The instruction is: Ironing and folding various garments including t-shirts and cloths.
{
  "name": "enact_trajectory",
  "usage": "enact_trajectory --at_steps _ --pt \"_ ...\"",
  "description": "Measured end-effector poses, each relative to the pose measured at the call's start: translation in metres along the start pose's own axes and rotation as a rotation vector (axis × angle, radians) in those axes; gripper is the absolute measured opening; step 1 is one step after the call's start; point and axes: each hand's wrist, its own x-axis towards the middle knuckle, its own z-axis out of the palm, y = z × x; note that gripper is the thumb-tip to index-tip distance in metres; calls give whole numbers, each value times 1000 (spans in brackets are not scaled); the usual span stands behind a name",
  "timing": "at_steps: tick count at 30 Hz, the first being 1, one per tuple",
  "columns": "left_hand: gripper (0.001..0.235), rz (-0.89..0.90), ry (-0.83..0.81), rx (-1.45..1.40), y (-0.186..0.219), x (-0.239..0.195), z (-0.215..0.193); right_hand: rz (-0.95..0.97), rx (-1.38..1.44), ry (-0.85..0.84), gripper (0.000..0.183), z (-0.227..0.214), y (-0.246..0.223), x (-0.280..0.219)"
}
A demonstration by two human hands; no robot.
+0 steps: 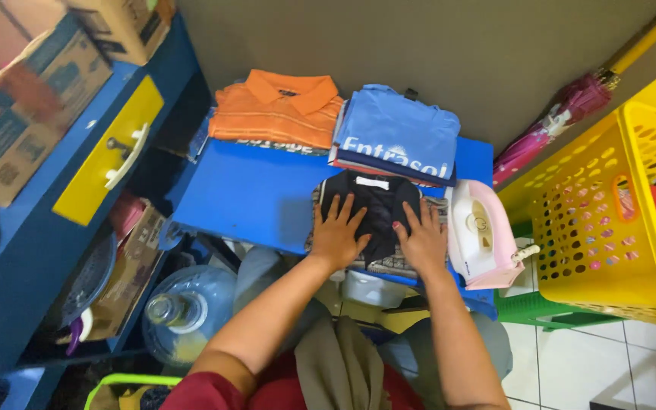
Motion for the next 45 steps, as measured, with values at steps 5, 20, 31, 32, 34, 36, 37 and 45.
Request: enact_trajectory --at_steps 5,20,31,32,34,36,37,45 --pt "66 35 90 15 -4 -4 6 -128 137 254 55 -18 25 12" --pt "60 195 580 -213 -16 -2 42 472 -125 -258 58 -172 55 3" --pt "58 83 483 -171 -20 15 54 300 -349 -197 68 -227 4 -46" --pt "61 68 482 -182 -20 14 52 221 -277 -216 67 -220 -14 -45" --pt "63 37 486 -190 -21 12 50 122 -204 -232 65 -202 -39 -36" --pt "61 53 479 -228 -23 10 53 82 -175 -250 63 -179 -51 -22" --pt "61 40 475 -226 -27 12 53 72 -172 -257 63 -177 -57 -10" --pt "59 37 461 -273 -27 12 58 -83 -143 -206 47 -153 -49 18"
